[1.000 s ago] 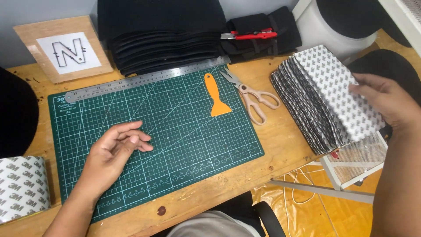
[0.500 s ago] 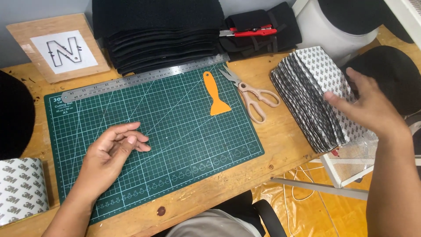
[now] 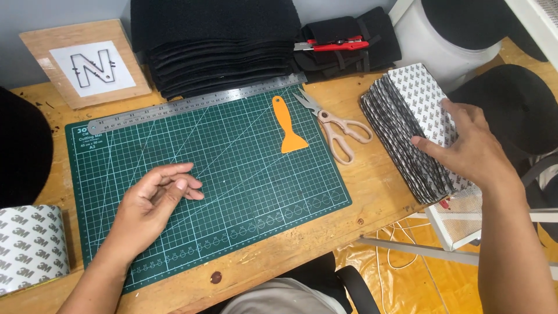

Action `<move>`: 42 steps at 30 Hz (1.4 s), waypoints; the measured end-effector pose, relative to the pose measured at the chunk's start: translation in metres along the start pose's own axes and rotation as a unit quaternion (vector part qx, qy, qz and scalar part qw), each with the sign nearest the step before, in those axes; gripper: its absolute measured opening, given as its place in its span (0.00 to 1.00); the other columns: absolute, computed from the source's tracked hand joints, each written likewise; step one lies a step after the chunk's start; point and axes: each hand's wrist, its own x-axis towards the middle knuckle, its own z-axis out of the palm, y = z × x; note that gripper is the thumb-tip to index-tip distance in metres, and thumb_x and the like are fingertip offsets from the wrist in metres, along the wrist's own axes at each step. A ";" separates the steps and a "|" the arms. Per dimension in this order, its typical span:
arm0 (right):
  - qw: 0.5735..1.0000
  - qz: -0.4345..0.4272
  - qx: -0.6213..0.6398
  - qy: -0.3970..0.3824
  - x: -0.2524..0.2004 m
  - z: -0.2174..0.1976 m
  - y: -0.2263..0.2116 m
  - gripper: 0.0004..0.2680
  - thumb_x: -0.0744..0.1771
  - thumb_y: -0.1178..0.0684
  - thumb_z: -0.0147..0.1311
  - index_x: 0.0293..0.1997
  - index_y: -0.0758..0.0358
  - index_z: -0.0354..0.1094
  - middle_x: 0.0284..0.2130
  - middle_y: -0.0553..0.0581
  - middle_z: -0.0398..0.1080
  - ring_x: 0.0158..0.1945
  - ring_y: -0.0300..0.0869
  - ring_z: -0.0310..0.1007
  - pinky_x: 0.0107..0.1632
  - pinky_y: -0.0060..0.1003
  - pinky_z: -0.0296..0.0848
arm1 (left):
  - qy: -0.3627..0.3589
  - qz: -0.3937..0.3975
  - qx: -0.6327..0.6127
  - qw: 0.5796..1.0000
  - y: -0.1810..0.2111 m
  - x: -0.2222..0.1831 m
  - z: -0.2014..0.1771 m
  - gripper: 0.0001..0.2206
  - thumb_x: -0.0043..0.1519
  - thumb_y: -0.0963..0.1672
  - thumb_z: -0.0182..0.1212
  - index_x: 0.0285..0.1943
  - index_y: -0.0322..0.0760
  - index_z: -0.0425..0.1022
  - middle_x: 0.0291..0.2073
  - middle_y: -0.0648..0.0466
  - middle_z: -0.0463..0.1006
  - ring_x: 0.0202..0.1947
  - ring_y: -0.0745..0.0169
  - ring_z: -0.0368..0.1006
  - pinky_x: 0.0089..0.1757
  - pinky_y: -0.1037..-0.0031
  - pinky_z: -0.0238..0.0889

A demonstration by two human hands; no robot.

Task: Applying double-sided adhesive tape to fabric strips, smoothing it with a scraper, and cutting it to size.

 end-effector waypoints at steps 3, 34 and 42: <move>1.000 0.005 0.002 -0.012 -0.002 -0.004 -0.004 0.35 0.61 0.33 0.53 0.78 0.51 0.47 0.72 0.59 0.47 0.57 0.57 0.67 0.59 0.58 0.63 | 0.003 -0.026 0.013 1.000 0.007 0.000 0.001 0.15 0.66 0.43 0.53 0.62 0.39 0.74 0.44 0.51 0.85 0.41 0.60 0.86 0.49 0.71 0.78; 0.826 -0.547 0.101 -0.094 -0.089 0.130 -0.190 0.15 0.70 0.51 0.47 0.64 0.63 0.65 0.62 0.68 0.67 0.67 0.60 0.63 0.65 0.54 0.64 | 0.239 0.156 0.016 0.958 -0.012 0.004 -0.015 0.16 0.75 0.45 0.47 0.41 0.33 0.78 0.15 0.53 0.69 0.18 0.67 0.64 0.27 0.75 0.65; 0.547 -0.786 0.224 -0.181 -0.173 0.167 -0.245 0.15 0.73 0.48 0.45 0.66 0.59 0.66 0.64 0.67 0.64 0.65 0.66 0.65 0.59 0.55 0.71 | 0.254 0.197 -0.027 0.947 -0.002 -0.001 -0.024 0.13 0.73 0.44 0.48 0.44 0.32 0.77 0.21 0.51 0.75 0.22 0.65 0.73 0.29 0.74 0.70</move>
